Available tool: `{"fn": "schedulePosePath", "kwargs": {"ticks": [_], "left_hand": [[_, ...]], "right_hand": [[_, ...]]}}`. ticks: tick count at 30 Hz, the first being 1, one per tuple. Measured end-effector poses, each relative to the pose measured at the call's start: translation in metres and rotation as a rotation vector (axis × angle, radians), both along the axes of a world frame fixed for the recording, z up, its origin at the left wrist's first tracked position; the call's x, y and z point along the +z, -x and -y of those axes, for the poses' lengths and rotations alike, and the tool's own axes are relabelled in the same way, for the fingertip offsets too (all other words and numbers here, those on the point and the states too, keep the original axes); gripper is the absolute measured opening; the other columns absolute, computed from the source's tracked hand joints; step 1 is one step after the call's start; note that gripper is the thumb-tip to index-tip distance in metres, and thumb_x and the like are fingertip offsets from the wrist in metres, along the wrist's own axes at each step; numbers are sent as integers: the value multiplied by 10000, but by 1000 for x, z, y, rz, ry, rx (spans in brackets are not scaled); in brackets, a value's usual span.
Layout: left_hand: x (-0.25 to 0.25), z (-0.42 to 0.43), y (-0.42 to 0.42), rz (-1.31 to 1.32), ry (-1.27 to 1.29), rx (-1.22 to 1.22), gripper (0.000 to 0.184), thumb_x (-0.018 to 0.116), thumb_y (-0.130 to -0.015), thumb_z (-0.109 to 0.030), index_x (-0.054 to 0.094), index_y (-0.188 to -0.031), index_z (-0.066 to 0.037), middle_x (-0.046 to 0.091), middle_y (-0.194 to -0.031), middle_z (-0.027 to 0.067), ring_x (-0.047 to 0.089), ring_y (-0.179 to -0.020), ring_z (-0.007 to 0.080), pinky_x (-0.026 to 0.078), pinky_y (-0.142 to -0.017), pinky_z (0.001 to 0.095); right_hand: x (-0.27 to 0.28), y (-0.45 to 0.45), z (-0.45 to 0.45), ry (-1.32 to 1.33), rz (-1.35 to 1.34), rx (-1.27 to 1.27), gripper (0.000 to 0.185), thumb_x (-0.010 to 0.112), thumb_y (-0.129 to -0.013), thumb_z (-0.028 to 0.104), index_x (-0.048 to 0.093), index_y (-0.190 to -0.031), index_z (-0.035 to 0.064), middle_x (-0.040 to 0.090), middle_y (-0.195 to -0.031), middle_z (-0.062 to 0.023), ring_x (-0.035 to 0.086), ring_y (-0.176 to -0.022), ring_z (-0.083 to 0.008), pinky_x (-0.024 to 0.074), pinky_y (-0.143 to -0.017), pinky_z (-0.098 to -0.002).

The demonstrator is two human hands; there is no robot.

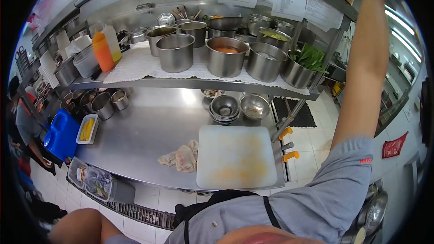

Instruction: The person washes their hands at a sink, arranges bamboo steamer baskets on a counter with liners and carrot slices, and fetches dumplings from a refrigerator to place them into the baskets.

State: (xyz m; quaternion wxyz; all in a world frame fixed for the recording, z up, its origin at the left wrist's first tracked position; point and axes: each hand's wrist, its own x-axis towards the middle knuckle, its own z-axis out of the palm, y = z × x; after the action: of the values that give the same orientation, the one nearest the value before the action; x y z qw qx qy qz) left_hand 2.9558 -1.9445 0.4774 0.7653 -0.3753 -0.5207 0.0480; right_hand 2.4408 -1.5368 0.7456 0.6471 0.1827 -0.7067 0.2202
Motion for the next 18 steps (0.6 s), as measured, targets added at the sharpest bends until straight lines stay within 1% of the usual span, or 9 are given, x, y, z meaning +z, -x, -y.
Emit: {"fn": "schedulePosePath", "kwargs": {"ticks": [2,4,6,8,9,10,12,14,18], "left_hand": [[13,27,-13,-442,-208,39,421,685,-824,-227,580,-1139,32,656,-944,89,614,-879,340,502,-827,561],[-2,18,59,58,-351,-199,319,583,-915,-190,586,-1164,8,640,-1014,133,592,-971,223,480,-875,355],[-61,38,107,607,-464,60,352,585,-924,-259,595,-1129,27,653,-966,141,612,-927,246,476,-874,382],[-131,24,148,1178,-632,-213,667,646,-897,-412,434,-1356,22,612,-1093,134,608,-952,239,470,-891,388],[-173,19,164,1348,-625,-519,924,830,-740,-273,327,-1474,-24,517,-1294,157,594,-1058,282,482,-898,394],[-219,20,175,1415,-590,-565,1267,921,-603,-351,122,-1544,-63,395,-1433,173,533,-1206,299,466,-978,423],[-284,14,168,1410,-950,-1094,1384,947,-540,-395,54,-1552,-86,340,-1484,176,471,-1292,299,422,-1056,444],[-329,52,153,1481,-1059,-1051,1339,944,-570,-348,68,-1546,-81,337,-1490,169,446,-1311,308,389,-1092,452],[-434,179,98,1711,-1377,-630,1147,929,-571,-228,268,-1498,-92,340,-1486,177,399,-1339,333,369,-1090,454]], "right_hand": [[-32,-28,-6,52,-140,185,1136,931,-502,430,307,-1377,63,353,-1310,-168,354,-1281,-308,338,-1065,-427],[-84,-73,-5,115,-216,439,1144,940,-488,428,310,-1367,56,348,-1309,-154,349,-1281,-295,334,-1066,-420],[-167,-116,12,152,-132,730,1151,948,-474,427,313,-1357,50,343,-1307,-139,345,-1281,-282,331,-1067,-413],[-263,-154,49,151,77,1022,1159,956,-460,425,316,-1347,43,339,-1305,-124,340,-1282,-269,328,-1069,-406],[-319,-167,77,97,244,1139,1162,960,-453,424,318,-1342,40,336,-1304,-117,338,-1282,-263,326,-1069,-403],[-378,-178,113,-6,426,1215,1166,964,-446,424,319,-1337,37,334,-1303,-110,336,-1282,-256,324,-1070,-399],[-484,-212,203,-196,681,1044,1094,971,-470,399,338,-1287,39,358,-1271,-122,367,-1237,-261,309,-1074,-392],[-584,-235,306,148,937,1464,1004,970,-508,376,363,-1234,40,386,-1259,-144,393,-1213,-255,322,-1066,-374],[-658,-227,410,-119,1008,1232,961,939,-547,420,363,-1218,47,327,-1370,-242,387,-1276,-358,362,-1057,-418]]}}
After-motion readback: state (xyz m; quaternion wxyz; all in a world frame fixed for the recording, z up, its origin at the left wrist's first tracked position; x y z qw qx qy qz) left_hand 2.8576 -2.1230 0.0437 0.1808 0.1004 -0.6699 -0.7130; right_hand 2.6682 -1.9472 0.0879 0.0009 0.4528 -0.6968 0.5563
